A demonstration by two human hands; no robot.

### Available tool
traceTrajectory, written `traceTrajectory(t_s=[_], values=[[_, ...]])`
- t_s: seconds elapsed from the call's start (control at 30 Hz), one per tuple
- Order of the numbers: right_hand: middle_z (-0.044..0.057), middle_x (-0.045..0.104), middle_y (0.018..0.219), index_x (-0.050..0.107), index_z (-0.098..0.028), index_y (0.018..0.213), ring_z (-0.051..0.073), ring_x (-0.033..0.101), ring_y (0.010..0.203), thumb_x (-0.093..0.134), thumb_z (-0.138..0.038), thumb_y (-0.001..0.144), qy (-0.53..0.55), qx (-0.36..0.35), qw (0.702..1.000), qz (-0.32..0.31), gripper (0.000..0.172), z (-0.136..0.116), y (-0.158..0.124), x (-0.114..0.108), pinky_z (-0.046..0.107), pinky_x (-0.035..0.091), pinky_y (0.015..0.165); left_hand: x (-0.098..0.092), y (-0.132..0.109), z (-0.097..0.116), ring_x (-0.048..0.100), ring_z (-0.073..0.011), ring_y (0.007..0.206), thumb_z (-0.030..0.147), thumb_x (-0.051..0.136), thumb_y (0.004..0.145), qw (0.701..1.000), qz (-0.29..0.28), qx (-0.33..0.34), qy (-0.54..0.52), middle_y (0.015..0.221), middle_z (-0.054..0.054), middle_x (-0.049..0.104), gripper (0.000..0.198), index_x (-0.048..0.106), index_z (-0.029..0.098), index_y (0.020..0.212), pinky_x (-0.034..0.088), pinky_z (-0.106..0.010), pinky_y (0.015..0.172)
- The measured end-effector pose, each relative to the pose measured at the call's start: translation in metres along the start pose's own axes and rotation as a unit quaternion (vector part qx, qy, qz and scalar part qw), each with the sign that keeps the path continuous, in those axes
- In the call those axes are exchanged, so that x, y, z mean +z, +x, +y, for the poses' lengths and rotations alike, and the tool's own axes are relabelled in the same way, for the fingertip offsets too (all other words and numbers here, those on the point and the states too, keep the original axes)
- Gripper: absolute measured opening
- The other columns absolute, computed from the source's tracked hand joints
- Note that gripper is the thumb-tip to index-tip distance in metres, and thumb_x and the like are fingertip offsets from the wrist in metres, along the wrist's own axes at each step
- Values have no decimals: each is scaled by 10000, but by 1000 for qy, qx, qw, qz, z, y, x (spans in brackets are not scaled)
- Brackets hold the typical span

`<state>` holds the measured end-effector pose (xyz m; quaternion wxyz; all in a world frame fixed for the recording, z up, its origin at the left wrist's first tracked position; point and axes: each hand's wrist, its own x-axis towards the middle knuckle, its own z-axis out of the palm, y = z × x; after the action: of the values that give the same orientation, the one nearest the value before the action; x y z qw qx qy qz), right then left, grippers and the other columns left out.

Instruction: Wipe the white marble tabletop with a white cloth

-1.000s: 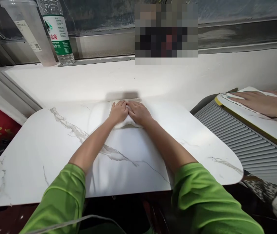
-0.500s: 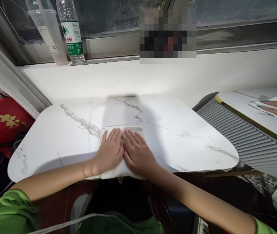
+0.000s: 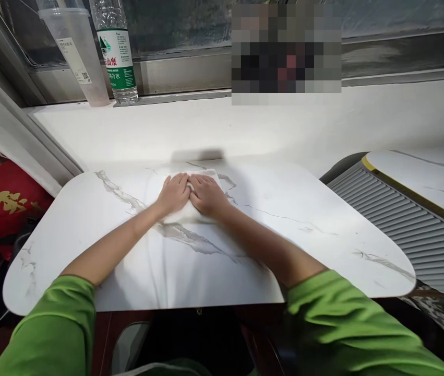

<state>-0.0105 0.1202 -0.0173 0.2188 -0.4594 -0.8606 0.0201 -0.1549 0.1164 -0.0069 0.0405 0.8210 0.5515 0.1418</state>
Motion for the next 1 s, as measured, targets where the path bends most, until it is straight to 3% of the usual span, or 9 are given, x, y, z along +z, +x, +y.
traceTrajectory(t_s=[0.1,0.2,0.4,0.53,0.87,1.0], values=[[181,647,1204,579,-85,1204,303,555,1147,373,-173,891,-3,25,1000,9,385,13,36,10,414,377,1048,0,37,-21,443,-209,1356,168,287,970,1000,13,2,-16,1434,-121,528,404,506,126,1307,281,-429,1158],[173,650,1200,581,-92,1202,298,556,1142,374,-161,890,6,38,999,17,380,20,54,16,412,373,1048,0,56,-33,485,-209,1310,149,279,962,1000,12,3,-19,1394,-116,561,396,540,138,1259,317,-409,1129],[185,609,1299,563,-67,1246,284,522,1223,356,-171,913,-13,20,1000,7,405,16,46,14,404,337,1090,2,44,-31,386,-207,1403,182,269,984,1000,14,-9,-5,1492,-116,470,422,474,133,1350,260,-424,1169],[189,587,1349,553,-59,1284,289,492,1281,351,-179,921,-18,2,1000,9,432,-5,17,10,427,334,1109,-3,6,-18,360,-208,1426,199,258,995,1000,6,-23,-2,1513,-116,446,440,447,133,1387,226,-444,1191],[242,518,1419,522,31,1355,360,438,1345,364,-231,932,-27,-33,999,14,522,-114,-104,-9,514,305,1149,-29,-156,25,318,-236,1457,224,225,996,1000,10,14,13,1526,-137,429,506,414,73,1441,181,-462,1225],[254,495,1434,505,51,1366,370,416,1357,374,-241,928,-6,-81,997,-5,543,-137,-126,-17,517,279,1169,-35,-194,34,298,-241,1468,225,203,991,1000,17,2,13,1521,-147,432,528,413,60,1447,170,-474,1231]])
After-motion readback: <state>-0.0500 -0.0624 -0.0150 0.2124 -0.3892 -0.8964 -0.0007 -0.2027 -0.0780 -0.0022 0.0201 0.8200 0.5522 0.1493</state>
